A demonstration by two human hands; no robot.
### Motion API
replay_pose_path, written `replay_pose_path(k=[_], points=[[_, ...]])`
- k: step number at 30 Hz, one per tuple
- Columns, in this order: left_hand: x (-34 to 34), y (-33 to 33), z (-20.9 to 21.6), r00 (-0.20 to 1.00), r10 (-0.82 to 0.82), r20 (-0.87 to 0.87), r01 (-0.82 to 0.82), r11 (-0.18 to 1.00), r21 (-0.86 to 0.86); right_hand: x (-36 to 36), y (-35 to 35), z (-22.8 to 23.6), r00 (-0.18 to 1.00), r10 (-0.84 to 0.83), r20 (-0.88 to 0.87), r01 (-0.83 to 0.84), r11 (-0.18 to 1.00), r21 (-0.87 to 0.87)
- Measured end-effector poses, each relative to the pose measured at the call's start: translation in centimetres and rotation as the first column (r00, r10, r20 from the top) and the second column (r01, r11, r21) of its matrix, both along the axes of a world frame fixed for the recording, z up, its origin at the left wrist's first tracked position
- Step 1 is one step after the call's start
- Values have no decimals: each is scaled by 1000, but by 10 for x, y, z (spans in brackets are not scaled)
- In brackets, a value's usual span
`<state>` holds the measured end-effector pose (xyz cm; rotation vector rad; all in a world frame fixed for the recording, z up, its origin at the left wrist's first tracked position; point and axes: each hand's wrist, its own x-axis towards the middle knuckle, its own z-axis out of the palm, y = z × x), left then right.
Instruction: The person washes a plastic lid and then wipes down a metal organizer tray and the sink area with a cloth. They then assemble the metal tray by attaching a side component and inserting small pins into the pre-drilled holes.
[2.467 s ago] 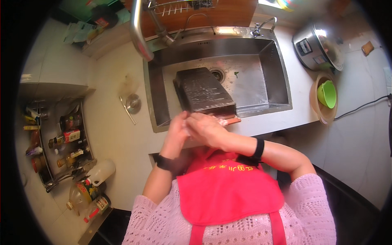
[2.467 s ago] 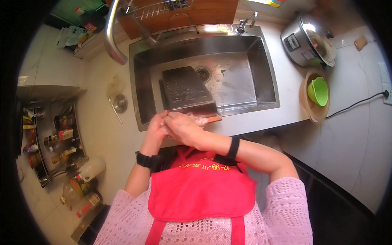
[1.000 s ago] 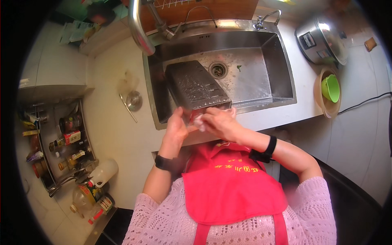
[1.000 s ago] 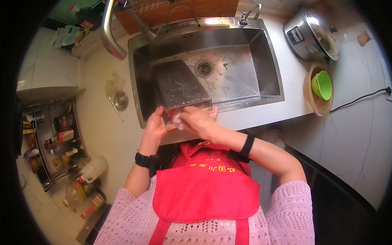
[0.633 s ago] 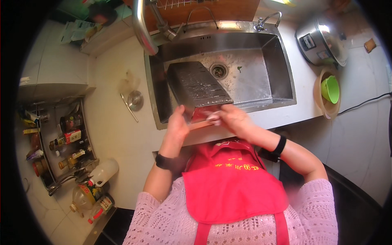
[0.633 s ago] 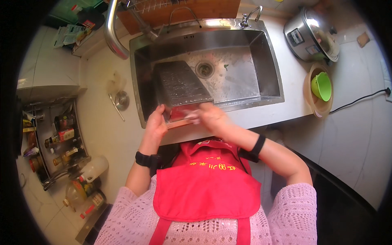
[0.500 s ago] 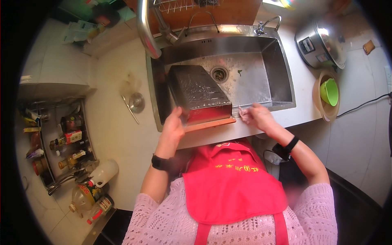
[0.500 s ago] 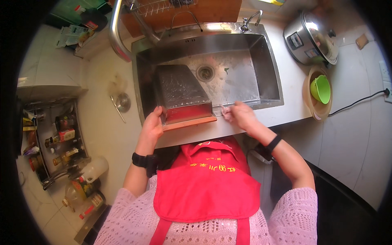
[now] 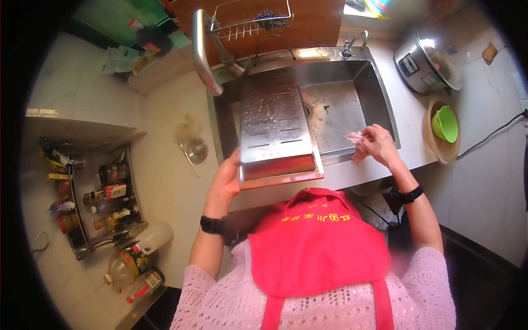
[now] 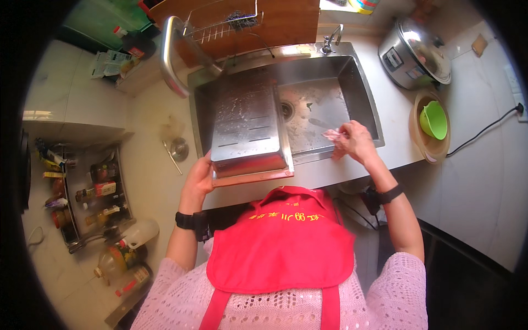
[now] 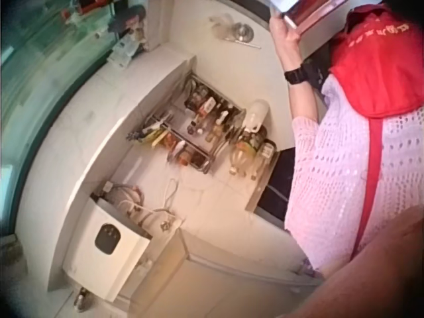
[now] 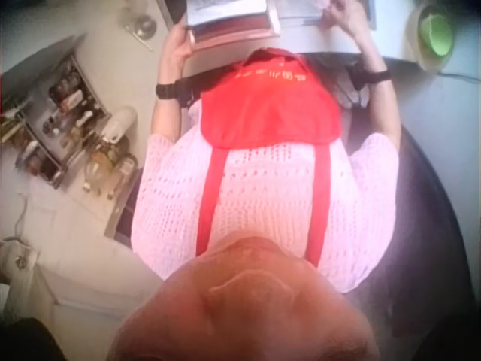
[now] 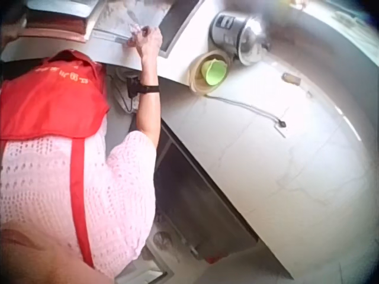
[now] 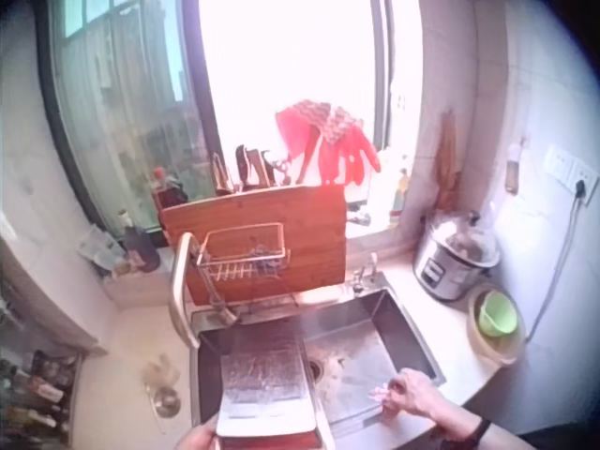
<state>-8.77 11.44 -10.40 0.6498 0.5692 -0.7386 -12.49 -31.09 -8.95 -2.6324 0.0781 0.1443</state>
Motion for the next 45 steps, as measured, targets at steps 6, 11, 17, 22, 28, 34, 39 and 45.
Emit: replay_pose_path(k=[6, 11, 17, 22, 28, 34, 39, 45], points=[[2, -15, 28, 992, -91, 82, 78, 985, 151, -26, -64, -10, 986, -60, -155, 36, 988, -153], [7, -30, 32, 997, 46, 58, -61, 954, 295, -31, -44, 6, 995, -86, -46, 94, 973, 209], [14, -49, 52, 989, 106, 108, -130, 959, 252, 4, 84, 107, 988, 138, 76, -156, 800, 579], [16, -56, 37, 992, 123, -12, -120, 980, 157, 18, 170, 99, 932, 190, 307, -344, 729, 592], [9, -68, 44, 979, 118, -164, -135, 987, -93, 9, 217, 75, 909, 360, 211, -416, 756, 505], [15, -67, 11, 950, 294, -103, -302, 951, -71, 33, 212, 59, 827, 433, 359, -557, 723, 410], [22, -77, 21, 922, 359, -143, -378, 914, -148, 41, 203, 64, 716, 508, 478, -675, 680, 288], [13, -85, 10, 918, 369, -148, -394, 889, -231, 37, 176, 75, 651, 562, 510, -730, 648, 217]])
